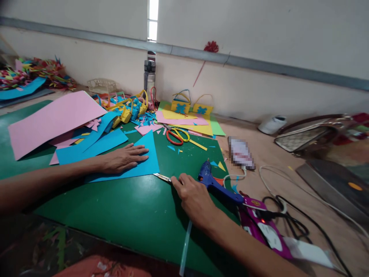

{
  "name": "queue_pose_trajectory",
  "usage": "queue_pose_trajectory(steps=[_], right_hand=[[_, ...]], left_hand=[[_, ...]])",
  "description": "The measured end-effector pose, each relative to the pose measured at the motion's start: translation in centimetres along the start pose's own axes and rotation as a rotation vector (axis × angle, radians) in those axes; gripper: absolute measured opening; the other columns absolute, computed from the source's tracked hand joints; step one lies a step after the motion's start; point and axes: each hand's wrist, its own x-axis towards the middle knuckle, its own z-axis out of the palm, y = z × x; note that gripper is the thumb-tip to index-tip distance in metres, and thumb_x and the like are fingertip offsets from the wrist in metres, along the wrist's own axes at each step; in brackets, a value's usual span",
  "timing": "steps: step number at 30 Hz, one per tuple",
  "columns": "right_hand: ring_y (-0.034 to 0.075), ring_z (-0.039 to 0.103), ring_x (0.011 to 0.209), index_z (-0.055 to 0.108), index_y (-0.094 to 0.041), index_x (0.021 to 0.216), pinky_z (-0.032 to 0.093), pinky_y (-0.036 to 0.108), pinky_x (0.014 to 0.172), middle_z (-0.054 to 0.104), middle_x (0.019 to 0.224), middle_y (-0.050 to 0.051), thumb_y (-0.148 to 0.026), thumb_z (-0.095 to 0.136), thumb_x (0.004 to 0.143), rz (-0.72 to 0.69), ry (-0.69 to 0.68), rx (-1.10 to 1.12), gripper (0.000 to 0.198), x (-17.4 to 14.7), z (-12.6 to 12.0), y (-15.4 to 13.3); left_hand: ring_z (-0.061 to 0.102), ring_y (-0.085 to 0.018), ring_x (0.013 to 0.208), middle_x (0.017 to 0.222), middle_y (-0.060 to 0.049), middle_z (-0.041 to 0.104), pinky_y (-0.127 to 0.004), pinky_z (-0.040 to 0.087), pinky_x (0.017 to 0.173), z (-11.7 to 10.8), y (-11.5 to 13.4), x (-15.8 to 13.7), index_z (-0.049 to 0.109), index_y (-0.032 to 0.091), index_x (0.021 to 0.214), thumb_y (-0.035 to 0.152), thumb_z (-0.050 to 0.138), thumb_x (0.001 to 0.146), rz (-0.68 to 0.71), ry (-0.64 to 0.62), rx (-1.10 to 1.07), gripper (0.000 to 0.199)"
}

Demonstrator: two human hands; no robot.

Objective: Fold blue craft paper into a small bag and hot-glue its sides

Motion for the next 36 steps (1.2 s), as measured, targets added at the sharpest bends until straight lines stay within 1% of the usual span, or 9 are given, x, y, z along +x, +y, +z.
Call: queue_pose_trajectory(steps=[7,12,15,18,23,28,36], right_hand=[[0.015,0.052,0.072,0.055,-0.017,0.113,0.032,0.025,0.056,0.057,0.083,0.004,0.009,0.038,0.065,-0.027,-0.006,0.045,0.057,0.4,-0.2,-0.3],[0.015,0.051,0.071,0.056,-0.016,0.111,0.031,0.025,0.055,0.056,0.082,0.005,0.008,0.039,0.068,-0.043,-0.033,0.063,0.052,1.1,-0.5,-1.0],[0.014,0.049,0.068,0.055,-0.017,0.112,0.031,0.025,0.054,0.057,0.082,0.004,0.009,0.038,0.068,-0.055,-0.028,0.067,0.053,1.3,-0.5,-1.3],[0.015,0.051,0.070,0.055,-0.016,0.112,0.031,0.025,0.054,0.058,0.084,0.005,0.009,0.038,0.068,-0.057,-0.025,0.066,0.054,1.3,-0.5,-1.5],[0.016,0.053,0.075,0.056,-0.016,0.113,0.033,0.026,0.056,0.059,0.086,0.006,0.008,0.040,0.069,-0.069,-0.077,0.064,0.052,2.0,-0.8,-2.1],[0.016,0.051,0.070,0.056,-0.016,0.112,0.032,0.026,0.055,0.058,0.084,0.005,0.009,0.040,0.069,-0.066,-0.090,0.073,0.053,2.3,-1.2,-2.6],[0.018,0.054,0.080,0.056,-0.016,0.113,0.035,0.027,0.060,0.059,0.089,0.007,0.007,0.041,0.072,-0.084,-0.167,0.140,0.049,3.3,-1.8,-3.6]], left_hand=[[0.016,-0.026,0.140,0.150,-0.005,0.027,-0.051,0.014,0.111,0.2,-0.2,0.0,0.036,0.025,0.139,0.036,0.024,0.098,0.014,0.021,-0.008,0.044],[0.016,-0.027,0.140,0.150,-0.007,0.027,-0.053,0.016,0.109,0.1,-0.1,0.1,0.037,0.023,0.138,0.035,0.025,0.097,0.005,0.022,-0.015,0.044],[0.016,-0.026,0.140,0.150,-0.006,0.027,-0.053,0.015,0.110,0.1,-0.1,0.1,0.037,0.023,0.138,0.034,0.025,0.097,0.005,0.020,-0.020,0.044],[0.015,-0.025,0.140,0.151,-0.006,0.026,-0.053,0.014,0.110,0.1,-0.2,0.1,0.036,0.024,0.138,0.034,0.025,0.098,0.007,0.024,-0.024,0.044],[0.016,-0.025,0.140,0.151,-0.006,0.026,-0.052,0.014,0.110,0.3,-0.3,0.1,0.037,0.024,0.138,0.035,0.025,0.098,0.007,0.032,-0.025,0.043],[0.015,-0.026,0.140,0.151,-0.006,0.026,-0.051,0.015,0.110,0.3,-0.4,0.1,0.037,0.024,0.138,0.035,0.026,0.098,0.011,0.033,-0.025,0.043],[0.016,-0.027,0.140,0.151,-0.008,0.026,-0.054,0.017,0.109,0.2,-0.3,0.1,0.037,0.023,0.138,0.034,0.026,0.097,0.010,0.032,-0.027,0.043]])
